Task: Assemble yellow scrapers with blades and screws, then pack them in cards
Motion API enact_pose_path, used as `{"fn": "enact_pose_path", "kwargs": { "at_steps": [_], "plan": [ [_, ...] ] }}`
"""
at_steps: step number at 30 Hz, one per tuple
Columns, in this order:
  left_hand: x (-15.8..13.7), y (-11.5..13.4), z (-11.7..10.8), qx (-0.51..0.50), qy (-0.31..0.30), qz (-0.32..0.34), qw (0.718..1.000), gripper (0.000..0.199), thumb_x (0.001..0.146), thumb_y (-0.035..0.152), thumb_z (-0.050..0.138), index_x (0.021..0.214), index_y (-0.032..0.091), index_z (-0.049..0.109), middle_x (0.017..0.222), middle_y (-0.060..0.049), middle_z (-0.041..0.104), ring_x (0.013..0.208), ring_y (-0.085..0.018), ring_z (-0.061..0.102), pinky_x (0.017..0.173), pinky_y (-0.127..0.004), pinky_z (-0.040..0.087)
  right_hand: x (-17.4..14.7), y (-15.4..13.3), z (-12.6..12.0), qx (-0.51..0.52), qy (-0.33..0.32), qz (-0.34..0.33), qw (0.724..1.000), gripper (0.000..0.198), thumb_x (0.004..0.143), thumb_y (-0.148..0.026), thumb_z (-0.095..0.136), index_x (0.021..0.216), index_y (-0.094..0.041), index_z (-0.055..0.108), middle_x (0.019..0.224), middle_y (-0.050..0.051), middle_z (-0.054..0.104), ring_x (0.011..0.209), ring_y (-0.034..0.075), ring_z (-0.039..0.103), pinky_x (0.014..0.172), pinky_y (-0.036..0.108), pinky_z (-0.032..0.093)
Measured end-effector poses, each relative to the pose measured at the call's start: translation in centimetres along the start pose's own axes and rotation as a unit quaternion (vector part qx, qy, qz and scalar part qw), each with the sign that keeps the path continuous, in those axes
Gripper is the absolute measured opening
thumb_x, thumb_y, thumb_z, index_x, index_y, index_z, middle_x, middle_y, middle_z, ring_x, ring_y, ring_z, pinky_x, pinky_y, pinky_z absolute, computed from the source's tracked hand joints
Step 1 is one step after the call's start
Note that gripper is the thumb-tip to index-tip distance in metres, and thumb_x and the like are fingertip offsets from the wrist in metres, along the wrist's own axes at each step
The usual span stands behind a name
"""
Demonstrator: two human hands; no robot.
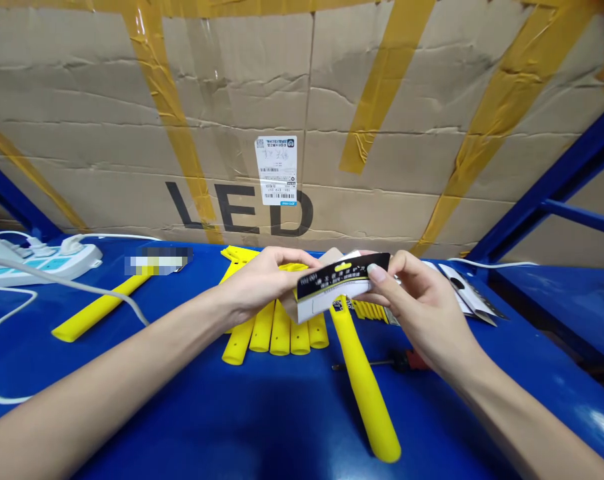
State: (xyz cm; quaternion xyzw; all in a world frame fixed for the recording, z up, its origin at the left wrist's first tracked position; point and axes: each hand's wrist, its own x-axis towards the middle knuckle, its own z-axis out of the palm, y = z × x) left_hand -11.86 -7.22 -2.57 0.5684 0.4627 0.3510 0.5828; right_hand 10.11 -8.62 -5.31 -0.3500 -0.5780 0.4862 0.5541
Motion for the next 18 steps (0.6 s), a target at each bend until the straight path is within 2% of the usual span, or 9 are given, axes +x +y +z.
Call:
{"fn": "enact_pose_path", "kwargs": {
  "at_steps": [2, 4, 7, 10, 12, 14, 16, 18],
  "plan": [
    [0.0, -0.1, 0.0, 0.005, -0.022, 0.005, 1.0, 0.021, 0.081, 0.031, 0.077, 0.096, 0.017, 0.078, 0.106, -0.011, 0.077, 0.094, -0.023, 0.071, 0.079, -0.03, 0.055, 0.0, 0.0, 0.1, 0.004, 0.002, 0.001, 1.0, 0.033, 0.086, -0.039, 0.079, 0.073, -0.021, 0.055, 0.096, 0.003, 0.068, 0.084, 0.016, 0.068, 0.071, 0.03, 0.063],
    [0.0, 0.0, 0.0, -0.009, -0.046, 0.021, 0.999, 0.025, 0.086, 0.04, 0.074, 0.097, 0.018, 0.079, 0.11, -0.01, 0.076, 0.102, -0.024, 0.07, 0.085, -0.031, 0.055, 0.1, 0.2, 0.0, -0.007, 0.021, 0.001, 1.0, 0.033, 0.084, -0.039, 0.081, 0.07, -0.021, 0.057, 0.086, 0.002, 0.068, 0.078, 0.013, 0.065, 0.067, 0.026, 0.06],
    [-0.2, 0.5, 0.0, -0.052, -0.06, 0.025, 0.997, 0.044, 0.092, 0.057, 0.063, 0.116, 0.022, 0.074, 0.113, -0.01, 0.076, 0.105, -0.024, 0.07, 0.084, -0.032, 0.056, 0.4, 0.6, -0.5, -0.021, 0.065, 0.012, 0.998, 0.04, 0.08, -0.04, 0.084, 0.063, -0.019, 0.055, 0.066, -0.001, 0.061, 0.066, 0.01, 0.058, 0.059, 0.02, 0.051],
    [-0.4, 1.2, -0.1, -0.065, -0.055, 0.016, 0.996, 0.06, 0.09, 0.067, 0.06, 0.134, 0.027, 0.063, 0.114, -0.011, 0.076, 0.099, -0.026, 0.073, 0.075, -0.035, 0.06, 0.7, 0.9, -0.7, -0.005, 0.1, 0.041, 0.994, 0.046, 0.074, -0.04, 0.088, 0.058, -0.018, 0.051, 0.059, -0.003, 0.058, 0.061, 0.009, 0.054, 0.054, 0.018, 0.044],
    [-0.5, 1.4, -0.2, -0.021, -0.044, 0.028, 0.998, 0.063, 0.084, 0.058, 0.073, 0.137, 0.027, 0.06, 0.107, -0.009, 0.077, 0.09, -0.024, 0.075, 0.073, -0.033, 0.06, 0.7, 0.8, -0.7, 0.01, 0.109, 0.051, 0.993, 0.047, 0.072, -0.04, 0.09, 0.058, -0.018, 0.05, 0.058, -0.003, 0.059, 0.058, 0.008, 0.053, 0.053, 0.018, 0.043],
    [-0.5, 1.4, -0.4, 0.043, -0.024, 0.049, 0.998, 0.064, 0.076, 0.04, 0.086, 0.133, 0.025, 0.063, 0.098, -0.006, 0.078, 0.082, -0.02, 0.075, 0.072, -0.029, 0.059, 0.7, 0.5, -0.7, 0.035, 0.103, 0.064, 0.992, 0.043, 0.071, -0.039, 0.091, 0.063, -0.019, 0.053, 0.059, -0.003, 0.062, 0.058, 0.009, 0.056, 0.053, 0.018, 0.045],
    [-0.4, 1.3, -0.6, 0.087, -0.013, 0.067, 0.994, 0.059, 0.073, 0.031, 0.089, 0.128, 0.023, 0.066, 0.096, -0.005, 0.079, 0.08, -0.018, 0.074, 0.071, -0.026, 0.057, 0.6, 0.1, -0.8, 0.062, 0.075, 0.088, 0.991, 0.036, 0.069, -0.038, 0.092, 0.079, -0.022, 0.062, 0.066, -0.003, 0.069, 0.061, 0.011, 0.063, 0.056, 0.019, 0.05],
    [-0.2, 1.1, -0.8, 0.108, -0.013, 0.081, 0.991, 0.053, 0.076, 0.032, 0.086, 0.125, 0.022, 0.069, 0.094, -0.005, 0.079, 0.08, -0.018, 0.074, 0.069, -0.025, 0.056, 0.6, -0.2, -1.0, 0.059, 0.015, 0.112, 0.992, 0.042, 0.067, -0.034, 0.094, 0.099, -0.024, 0.069, 0.078, -0.001, 0.075, 0.069, 0.013, 0.069, 0.061, 0.021, 0.055]
  ]
}}
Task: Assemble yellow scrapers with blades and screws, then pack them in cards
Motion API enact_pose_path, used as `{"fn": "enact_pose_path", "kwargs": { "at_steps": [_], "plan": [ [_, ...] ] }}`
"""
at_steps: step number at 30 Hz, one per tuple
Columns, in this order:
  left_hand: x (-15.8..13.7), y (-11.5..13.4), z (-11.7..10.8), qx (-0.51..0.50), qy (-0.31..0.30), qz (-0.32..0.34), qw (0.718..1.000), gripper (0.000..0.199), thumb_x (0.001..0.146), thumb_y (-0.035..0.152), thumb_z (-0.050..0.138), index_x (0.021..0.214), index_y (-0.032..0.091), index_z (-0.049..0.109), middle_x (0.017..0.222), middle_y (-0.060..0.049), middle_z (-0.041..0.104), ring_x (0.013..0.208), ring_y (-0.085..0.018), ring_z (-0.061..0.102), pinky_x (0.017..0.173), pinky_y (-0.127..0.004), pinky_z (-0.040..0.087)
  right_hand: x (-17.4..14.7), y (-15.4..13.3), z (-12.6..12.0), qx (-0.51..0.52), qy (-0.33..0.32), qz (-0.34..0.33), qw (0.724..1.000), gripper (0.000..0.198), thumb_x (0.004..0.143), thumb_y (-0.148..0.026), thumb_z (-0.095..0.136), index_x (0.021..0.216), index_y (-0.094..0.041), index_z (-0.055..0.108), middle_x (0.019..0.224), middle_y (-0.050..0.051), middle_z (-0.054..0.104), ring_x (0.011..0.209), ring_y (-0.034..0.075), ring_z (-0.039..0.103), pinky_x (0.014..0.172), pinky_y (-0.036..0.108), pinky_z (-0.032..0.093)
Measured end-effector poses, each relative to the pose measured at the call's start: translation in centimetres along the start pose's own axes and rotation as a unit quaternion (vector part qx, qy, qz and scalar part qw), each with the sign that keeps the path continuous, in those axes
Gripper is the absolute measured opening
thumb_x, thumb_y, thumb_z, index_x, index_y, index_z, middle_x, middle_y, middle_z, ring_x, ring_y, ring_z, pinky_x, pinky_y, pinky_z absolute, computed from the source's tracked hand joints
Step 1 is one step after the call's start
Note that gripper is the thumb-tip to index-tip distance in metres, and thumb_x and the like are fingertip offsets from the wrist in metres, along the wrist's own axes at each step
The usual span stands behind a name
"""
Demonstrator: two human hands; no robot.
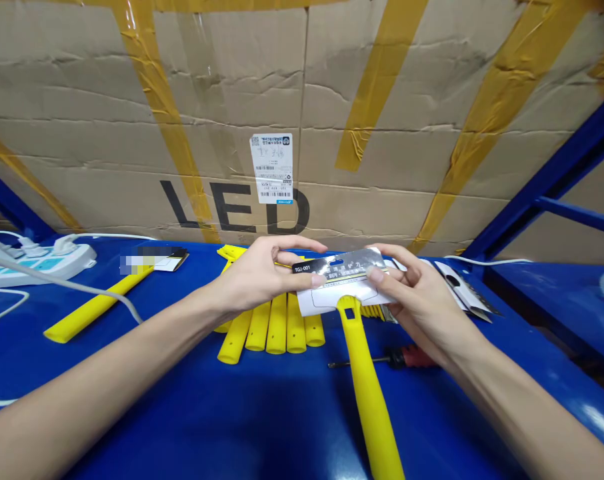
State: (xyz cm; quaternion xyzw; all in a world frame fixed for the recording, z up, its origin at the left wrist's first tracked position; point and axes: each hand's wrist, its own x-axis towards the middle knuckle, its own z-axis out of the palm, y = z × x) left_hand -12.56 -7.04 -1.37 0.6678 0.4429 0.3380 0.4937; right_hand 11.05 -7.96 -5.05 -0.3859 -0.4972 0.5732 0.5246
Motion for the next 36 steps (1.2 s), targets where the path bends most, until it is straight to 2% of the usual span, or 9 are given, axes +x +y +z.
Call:
{"fn": "enact_pose_path", "kwargs": {
  "at_steps": [4, 9, 13, 17, 22, 26, 30, 32, 36],
  "plan": [
    [0.0, 0.0, -0.2, 0.027, -0.003, -0.002, 1.0, 0.053, 0.076, 0.034, 0.086, 0.125, 0.023, 0.07, 0.08, -0.002, 0.077, 0.071, -0.016, 0.072, 0.06, -0.021, 0.05, -0.1, -0.4, -0.4, -0.053, -0.107, 0.029, 0.992, 0.037, 0.073, -0.03, 0.09, 0.106, -0.02, 0.076, 0.093, 0.005, 0.078, 0.077, 0.014, 0.071, 0.061, 0.02, 0.058],
    [0.2, 0.8, -1.1, -0.022, -0.038, 0.004, 0.999, 0.047, 0.08, 0.035, 0.082, 0.122, 0.019, 0.071, 0.081, -0.003, 0.077, 0.073, -0.016, 0.073, 0.067, -0.024, 0.055, 0.0, -1.5, 0.7, -0.011, -0.103, 0.064, 0.993, 0.03, 0.073, -0.027, 0.089, 0.101, -0.019, 0.079, 0.084, 0.003, 0.076, 0.065, 0.011, 0.067, 0.051, 0.017, 0.055],
    [0.4, 1.6, -4.0, 0.038, -0.035, -0.002, 0.999, 0.043, 0.079, 0.031, 0.082, 0.118, 0.014, 0.073, 0.082, -0.005, 0.078, 0.068, -0.014, 0.071, 0.064, -0.024, 0.055, 1.7, -2.4, 3.1, 0.008, -0.093, 0.094, 0.991, 0.02, 0.077, -0.027, 0.086, 0.094, -0.018, 0.079, 0.087, 0.004, 0.076, 0.066, 0.01, 0.068, 0.054, 0.015, 0.058],
    [-0.5, 2.3, -8.9, 0.118, 0.0, -0.008, 0.993, 0.043, 0.079, 0.034, 0.081, 0.118, 0.018, 0.076, 0.085, -0.004, 0.078, 0.074, -0.014, 0.071, 0.065, -0.022, 0.053, 4.7, -2.9, 6.9, -0.018, -0.126, 0.118, 0.985, 0.016, 0.09, -0.031, 0.073, 0.091, -0.015, 0.077, 0.086, 0.008, 0.077, 0.068, 0.013, 0.071, 0.059, 0.02, 0.062],
    [-3.5, 3.2, -15.3, 0.203, 0.041, -0.064, 0.976, 0.051, 0.077, 0.042, 0.081, 0.124, 0.021, 0.075, 0.09, -0.005, 0.078, 0.071, -0.014, 0.068, 0.064, -0.023, 0.051, 8.6, -3.0, 13.2, -0.057, -0.177, 0.14, 0.972, 0.014, 0.089, -0.02, 0.073, 0.078, -0.014, 0.071, 0.081, 0.006, 0.074, 0.062, 0.01, 0.067, 0.057, 0.019, 0.058],
    [-6.0, 3.1, -20.0, 0.3, 0.066, -0.107, 0.946, 0.062, 0.073, 0.052, 0.081, 0.128, 0.023, 0.073, 0.089, -0.004, 0.078, 0.078, -0.018, 0.071, 0.069, -0.024, 0.053, 10.8, -2.1, 18.6, -0.105, -0.209, 0.147, 0.961, 0.014, 0.089, -0.015, 0.072, 0.075, -0.014, 0.068, 0.077, 0.005, 0.071, 0.064, 0.009, 0.063, 0.056, 0.017, 0.055],
    [-7.5, 1.1, -24.3, 0.313, 0.112, -0.163, 0.929, 0.064, 0.07, 0.055, 0.08, 0.122, 0.019, 0.072, 0.097, -0.008, 0.079, 0.092, -0.023, 0.074, 0.078, -0.027, 0.057, 12.5, 0.4, 23.7, -0.155, -0.208, 0.164, 0.952, 0.012, 0.091, -0.009, 0.066, 0.081, -0.015, 0.067, 0.083, 0.006, 0.072, 0.069, 0.01, 0.064, 0.06, 0.017, 0.055],
    [-8.0, -0.4, -26.0, 0.304, 0.137, -0.22, 0.917, 0.063, 0.069, 0.055, 0.081, 0.115, 0.014, 0.07, 0.096, -0.012, 0.079, 0.094, -0.026, 0.075, 0.079, -0.029, 0.059, 13.3, 1.9, 25.7, -0.187, -0.2, 0.172, 0.946, 0.009, 0.092, -0.009, 0.065, 0.085, -0.015, 0.067, 0.083, 0.007, 0.071, 0.069, 0.011, 0.063, 0.058, 0.019, 0.054],
    [-8.4, -3.4, -27.5, 0.253, 0.09, -0.332, 0.904, 0.06, 0.069, 0.056, 0.081, 0.111, 0.017, 0.063, 0.089, -0.012, 0.079, 0.089, -0.027, 0.077, 0.08, -0.032, 0.06, 14.8, 5.2, 28.9, -0.265, -0.204, 0.173, 0.927, 0.015, 0.097, -0.018, 0.062, 0.11, -0.014, 0.067, 0.107, 0.011, 0.071, 0.089, 0.017, 0.068, 0.074, 0.03, 0.059]
  ]
}}
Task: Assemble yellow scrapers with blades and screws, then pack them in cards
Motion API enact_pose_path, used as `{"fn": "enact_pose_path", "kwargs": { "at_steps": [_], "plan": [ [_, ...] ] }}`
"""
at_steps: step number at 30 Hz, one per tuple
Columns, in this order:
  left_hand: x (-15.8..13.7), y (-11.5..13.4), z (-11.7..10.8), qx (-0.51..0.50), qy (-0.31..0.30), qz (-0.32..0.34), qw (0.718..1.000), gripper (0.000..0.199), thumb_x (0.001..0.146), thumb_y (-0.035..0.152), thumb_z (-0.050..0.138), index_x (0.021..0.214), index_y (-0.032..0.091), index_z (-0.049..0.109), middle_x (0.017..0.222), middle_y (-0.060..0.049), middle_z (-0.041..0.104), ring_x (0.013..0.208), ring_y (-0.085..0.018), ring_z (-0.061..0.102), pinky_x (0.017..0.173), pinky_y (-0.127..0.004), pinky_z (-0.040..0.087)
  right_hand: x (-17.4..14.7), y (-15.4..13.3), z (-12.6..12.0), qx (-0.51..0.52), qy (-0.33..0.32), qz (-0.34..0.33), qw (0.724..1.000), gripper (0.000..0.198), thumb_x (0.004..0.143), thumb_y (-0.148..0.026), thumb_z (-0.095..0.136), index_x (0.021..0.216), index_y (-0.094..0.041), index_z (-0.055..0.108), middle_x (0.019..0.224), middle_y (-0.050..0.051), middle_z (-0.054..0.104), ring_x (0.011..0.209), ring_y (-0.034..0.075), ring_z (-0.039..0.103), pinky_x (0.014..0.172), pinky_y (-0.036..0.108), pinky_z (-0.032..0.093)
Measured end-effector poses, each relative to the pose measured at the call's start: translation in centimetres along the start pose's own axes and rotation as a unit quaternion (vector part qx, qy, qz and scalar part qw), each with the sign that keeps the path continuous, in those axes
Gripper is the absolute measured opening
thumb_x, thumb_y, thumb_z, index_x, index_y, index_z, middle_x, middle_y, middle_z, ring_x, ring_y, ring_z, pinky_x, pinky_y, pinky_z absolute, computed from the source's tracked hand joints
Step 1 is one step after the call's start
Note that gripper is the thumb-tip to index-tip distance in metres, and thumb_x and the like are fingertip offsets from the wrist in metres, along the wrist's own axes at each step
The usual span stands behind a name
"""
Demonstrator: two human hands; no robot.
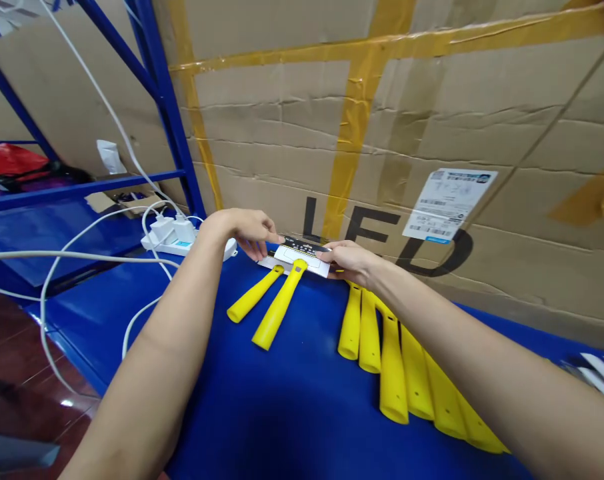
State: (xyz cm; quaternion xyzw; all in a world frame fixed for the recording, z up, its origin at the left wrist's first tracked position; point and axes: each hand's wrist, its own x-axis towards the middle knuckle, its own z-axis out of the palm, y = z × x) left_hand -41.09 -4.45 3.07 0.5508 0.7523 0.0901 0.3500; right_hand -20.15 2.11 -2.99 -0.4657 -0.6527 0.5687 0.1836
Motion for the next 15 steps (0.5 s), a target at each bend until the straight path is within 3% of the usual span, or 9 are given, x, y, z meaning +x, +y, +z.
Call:
{"fn": "enact_pose_path", "kwargs": {
  "at_steps": [3, 6, 9, 11, 15],
  "plan": [
    [1.2, -1.1, 0.8, -0.011, -0.077, -0.044, 0.996, 0.062, 0.06, 0.055, 0.087, 0.102, 0.02, 0.059, 0.088, -0.011, 0.079, 0.089, -0.028, 0.077, 0.079, -0.035, 0.062, 2.0, 0.7, 1.6, -0.08, 0.005, -0.001, 0.997, 0.037, 0.099, -0.035, 0.063, 0.131, -0.017, 0.06, 0.13, 0.011, 0.063, 0.108, 0.023, 0.067, 0.089, 0.044, 0.058],
    [2.4, -1.6, 1.5, -0.002, -0.117, -0.057, 0.991, 0.062, 0.047, 0.05, 0.096, 0.086, 0.021, 0.057, 0.085, -0.009, 0.078, 0.089, -0.029, 0.077, 0.08, -0.037, 0.062, 2.9, 1.3, 2.4, -0.186, 0.031, -0.038, 0.981, 0.035, 0.095, -0.034, 0.068, 0.124, -0.015, 0.064, 0.118, 0.013, 0.068, 0.101, 0.024, 0.068, 0.085, 0.042, 0.058],
    [3.2, -1.8, 2.0, 0.008, -0.126, -0.061, 0.99, 0.062, 0.038, 0.042, 0.1, 0.076, 0.021, 0.056, 0.078, -0.006, 0.076, 0.085, -0.028, 0.076, 0.08, -0.038, 0.062, 2.6, 1.5, 2.6, -0.3, 0.068, -0.119, 0.944, 0.028, 0.084, -0.027, 0.076, 0.11, -0.017, 0.069, 0.105, 0.015, 0.071, 0.104, 0.03, 0.066, 0.086, 0.042, 0.054],
    [3.5, -1.9, 2.1, 0.011, -0.128, -0.061, 0.99, 0.061, 0.036, 0.04, 0.101, 0.072, 0.021, 0.055, 0.072, -0.005, 0.074, 0.082, -0.027, 0.076, 0.08, -0.037, 0.062, 2.0, 1.5, 2.5, -0.359, 0.07, -0.176, 0.914, 0.026, 0.082, -0.024, 0.075, 0.107, -0.019, 0.07, 0.11, 0.016, 0.069, 0.111, 0.033, 0.063, 0.092, 0.043, 0.05],
    [3.3, -2.1, 1.9, 0.013, -0.133, -0.056, 0.989, 0.059, 0.036, 0.043, 0.1, 0.07, 0.021, 0.056, 0.071, -0.004, 0.074, 0.082, -0.025, 0.076, 0.079, -0.035, 0.062, 0.9, 1.5, 1.7, -0.422, -0.004, -0.271, 0.865, 0.031, 0.079, -0.027, 0.074, 0.11, -0.023, 0.073, 0.116, 0.012, 0.066, 0.106, 0.028, 0.063, 0.09, 0.035, 0.047]
  ]
}}
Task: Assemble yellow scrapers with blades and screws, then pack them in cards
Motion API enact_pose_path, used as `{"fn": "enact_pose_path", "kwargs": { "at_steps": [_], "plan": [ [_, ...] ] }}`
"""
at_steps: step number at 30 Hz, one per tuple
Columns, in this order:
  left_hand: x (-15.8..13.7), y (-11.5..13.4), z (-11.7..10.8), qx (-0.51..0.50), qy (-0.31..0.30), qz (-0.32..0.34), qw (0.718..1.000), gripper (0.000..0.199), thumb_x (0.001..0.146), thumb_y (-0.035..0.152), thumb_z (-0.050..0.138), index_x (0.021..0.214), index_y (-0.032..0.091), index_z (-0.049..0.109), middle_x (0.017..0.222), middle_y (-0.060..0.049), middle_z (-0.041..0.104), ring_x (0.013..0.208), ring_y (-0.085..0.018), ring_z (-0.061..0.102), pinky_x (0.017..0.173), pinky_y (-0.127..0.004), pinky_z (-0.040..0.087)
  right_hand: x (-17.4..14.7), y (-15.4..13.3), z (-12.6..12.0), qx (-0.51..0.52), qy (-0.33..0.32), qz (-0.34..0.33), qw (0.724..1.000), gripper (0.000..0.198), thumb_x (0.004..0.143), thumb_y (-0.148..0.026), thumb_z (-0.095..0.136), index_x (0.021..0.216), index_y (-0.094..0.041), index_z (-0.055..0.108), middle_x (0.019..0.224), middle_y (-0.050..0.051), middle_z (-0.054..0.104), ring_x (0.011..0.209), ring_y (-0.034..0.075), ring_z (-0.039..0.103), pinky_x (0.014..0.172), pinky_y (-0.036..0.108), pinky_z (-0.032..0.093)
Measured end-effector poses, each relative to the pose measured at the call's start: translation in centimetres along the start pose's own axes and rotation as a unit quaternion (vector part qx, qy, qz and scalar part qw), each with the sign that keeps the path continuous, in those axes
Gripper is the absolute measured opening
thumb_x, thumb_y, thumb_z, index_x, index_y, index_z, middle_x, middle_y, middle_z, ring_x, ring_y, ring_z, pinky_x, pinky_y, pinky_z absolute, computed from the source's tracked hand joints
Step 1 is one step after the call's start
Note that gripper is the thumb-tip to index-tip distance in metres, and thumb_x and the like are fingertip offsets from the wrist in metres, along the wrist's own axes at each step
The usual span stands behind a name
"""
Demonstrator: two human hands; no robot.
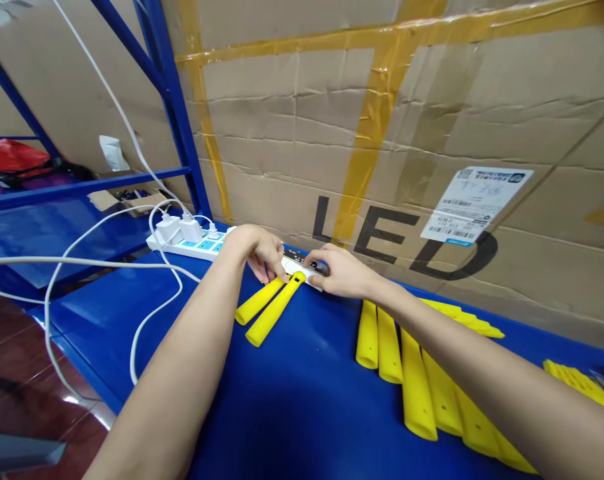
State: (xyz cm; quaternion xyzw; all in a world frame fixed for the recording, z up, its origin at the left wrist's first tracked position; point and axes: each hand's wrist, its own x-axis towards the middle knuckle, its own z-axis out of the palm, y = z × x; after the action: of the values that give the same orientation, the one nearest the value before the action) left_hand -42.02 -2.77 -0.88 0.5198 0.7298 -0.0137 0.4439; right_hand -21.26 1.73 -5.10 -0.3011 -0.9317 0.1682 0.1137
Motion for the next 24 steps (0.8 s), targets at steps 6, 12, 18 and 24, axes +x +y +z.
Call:
{"fn": "enact_pose_path", "kwargs": {
  "at_steps": [6, 12, 18, 24],
  "plan": [
    [-0.7, 0.9, 0.2, 0.026, 0.004, -0.008, 1.0, 0.056, 0.036, 0.045, 0.099, 0.068, 0.02, 0.062, 0.075, -0.007, 0.076, 0.083, -0.027, 0.076, 0.078, -0.035, 0.062, -0.4, 1.1, 0.5, -0.036, -0.02, -0.047, 0.998, 0.029, 0.081, -0.029, 0.073, 0.108, -0.018, 0.07, 0.105, 0.011, 0.069, 0.095, 0.025, 0.064, 0.083, 0.032, 0.045],
    [-0.4, 2.0, 0.5, 0.073, 0.019, -0.023, 0.997, 0.059, 0.027, 0.039, 0.101, 0.065, 0.02, 0.061, 0.068, -0.006, 0.073, 0.078, -0.03, 0.076, 0.073, -0.037, 0.062, 0.4, 0.7, 1.7, -0.021, 0.023, -0.028, 0.999, 0.018, 0.087, -0.026, 0.065, 0.1, -0.016, 0.07, 0.096, 0.012, 0.071, 0.088, 0.023, 0.065, 0.076, 0.03, 0.045],
    [-0.6, 2.1, 0.4, 0.102, 0.049, -0.033, 0.993, 0.062, 0.027, 0.044, 0.1, 0.071, 0.021, 0.064, 0.074, -0.006, 0.075, 0.076, -0.03, 0.075, 0.071, -0.037, 0.061, -1.4, 0.4, -1.2, 0.032, 0.032, -0.048, 0.998, 0.013, 0.089, -0.026, 0.064, 0.096, -0.018, 0.072, 0.091, 0.005, 0.075, 0.083, 0.018, 0.067, 0.073, 0.027, 0.046],
    [-3.2, 5.0, 0.9, 0.174, 0.123, -0.013, 0.977, 0.051, 0.049, 0.049, 0.095, 0.075, 0.018, 0.064, 0.081, -0.011, 0.076, 0.071, -0.03, 0.073, 0.065, -0.037, 0.057, -7.8, 1.8, -6.1, 0.093, 0.083, -0.019, 0.992, 0.017, 0.092, -0.031, 0.062, 0.098, -0.019, 0.073, 0.094, 0.005, 0.076, 0.083, 0.018, 0.068, 0.076, 0.029, 0.049]
  ]
}}
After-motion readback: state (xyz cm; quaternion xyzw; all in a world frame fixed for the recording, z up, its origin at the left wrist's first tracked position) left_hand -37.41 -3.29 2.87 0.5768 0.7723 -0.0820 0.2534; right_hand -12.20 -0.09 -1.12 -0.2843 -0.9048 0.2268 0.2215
